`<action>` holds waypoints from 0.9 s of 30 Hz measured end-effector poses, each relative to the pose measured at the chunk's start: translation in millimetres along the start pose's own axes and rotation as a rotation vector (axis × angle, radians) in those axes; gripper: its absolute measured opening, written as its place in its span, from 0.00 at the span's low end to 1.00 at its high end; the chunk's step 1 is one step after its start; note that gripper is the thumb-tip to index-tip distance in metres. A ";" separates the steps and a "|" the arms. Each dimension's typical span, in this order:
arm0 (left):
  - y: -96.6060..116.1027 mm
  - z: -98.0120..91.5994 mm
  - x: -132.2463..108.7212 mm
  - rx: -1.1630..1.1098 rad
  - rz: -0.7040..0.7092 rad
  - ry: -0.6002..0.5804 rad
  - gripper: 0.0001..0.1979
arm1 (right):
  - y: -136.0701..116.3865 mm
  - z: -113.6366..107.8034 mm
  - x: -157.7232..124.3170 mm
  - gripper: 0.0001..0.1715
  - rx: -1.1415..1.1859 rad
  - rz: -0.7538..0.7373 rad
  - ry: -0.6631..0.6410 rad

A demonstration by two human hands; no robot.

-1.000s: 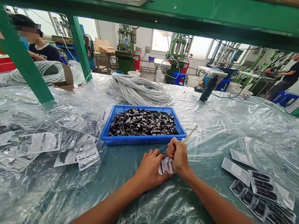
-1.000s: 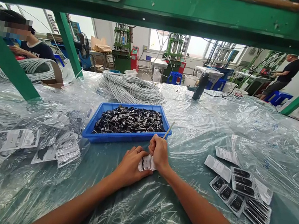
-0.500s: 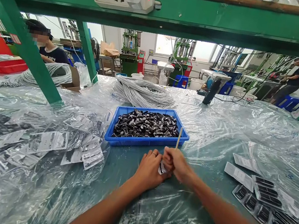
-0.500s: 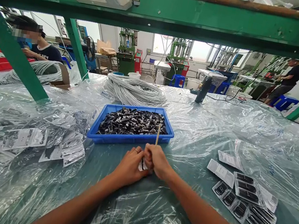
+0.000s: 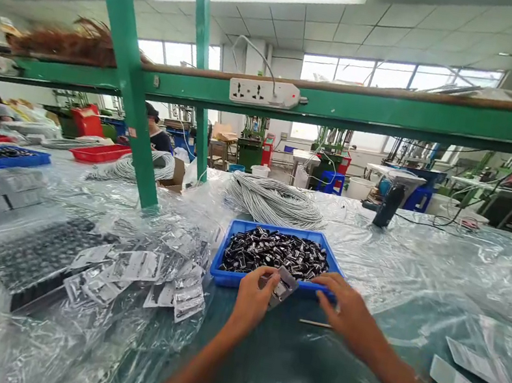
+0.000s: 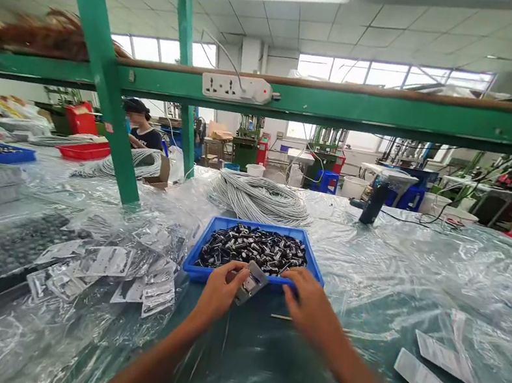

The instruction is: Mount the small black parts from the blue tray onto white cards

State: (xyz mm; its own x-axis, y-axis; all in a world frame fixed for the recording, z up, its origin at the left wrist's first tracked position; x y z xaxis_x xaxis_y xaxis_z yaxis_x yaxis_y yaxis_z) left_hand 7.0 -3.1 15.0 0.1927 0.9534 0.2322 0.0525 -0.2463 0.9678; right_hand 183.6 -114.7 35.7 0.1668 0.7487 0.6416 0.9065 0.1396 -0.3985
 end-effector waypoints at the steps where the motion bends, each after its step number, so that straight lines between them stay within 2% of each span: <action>1: -0.3 -0.9 0.5 -0.056 -0.014 0.039 0.21 | -15.9 12.6 3.4 0.18 0.017 -0.087 0.069; 4: -1.3 -4.9 2.8 -0.254 -0.063 0.119 0.20 | -50.7 51.5 16.5 0.21 0.017 -0.239 0.202; 6: -1.5 -9.7 6.4 -0.333 -0.073 0.170 0.20 | -61.9 70.2 28.1 0.21 0.033 -0.237 0.260; 8: -0.9 -16.3 11.8 -0.377 -0.062 0.216 0.19 | -66.8 80.1 41.0 0.18 0.104 -0.192 0.293; 11: 0.8 -26.2 22.1 -0.432 -0.049 0.207 0.20 | -66.6 81.5 60.4 0.12 0.259 -0.078 0.259; 14: -2.1 -32.3 32.9 -0.399 -0.076 0.142 0.22 | -56.0 76.9 76.5 0.09 0.364 0.064 0.117; 17: -11.7 -38.1 42.9 -0.299 -0.123 0.241 0.21 | -34.9 74.0 86.8 0.15 0.463 0.242 0.014; 18: -15.3 -39.8 45.5 -0.277 -0.143 0.287 0.19 | -27.5 73.3 88.6 0.16 0.455 0.295 0.036; 20: -21.1 -42.0 48.7 -0.262 -0.174 0.330 0.15 | -17.8 71.5 89.3 0.16 0.322 0.326 0.182; 21: -22.8 -42.3 49.3 -0.267 -0.181 0.326 0.14 | -17.6 71.0 88.0 0.16 0.221 0.279 0.269; 23: -24.0 -41.8 48.2 -0.285 -0.174 0.320 0.15 | -28.0 73.4 82.1 0.17 0.083 0.079 0.373; 25: -23.4 -40.7 45.0 -0.307 -0.163 0.343 0.17 | -46.9 81.8 72.9 0.17 0.070 -0.136 0.360; 27: -21.8 -40.0 41.5 -0.344 -0.160 0.375 0.20 | -65.4 93.2 63.6 0.17 0.087 -0.247 0.298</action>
State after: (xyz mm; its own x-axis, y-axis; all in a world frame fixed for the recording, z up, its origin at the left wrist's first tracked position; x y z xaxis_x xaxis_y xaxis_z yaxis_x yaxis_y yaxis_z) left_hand -25.4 48.9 7.4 -0.1586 0.9866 0.0369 -0.2842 -0.0814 0.9553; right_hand 98.8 -15.9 41.4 0.0647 0.4664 0.8822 0.8994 0.3558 -0.2540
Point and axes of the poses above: each hand's wrist, its own x-axis towards the middle knuckle, its own z-axis out of the palm, y = z × x, the point moved 2 cm from there along x, towards the middle knuckle, and after that the axes turned 15 degrees about y, right-handed, at the moved point
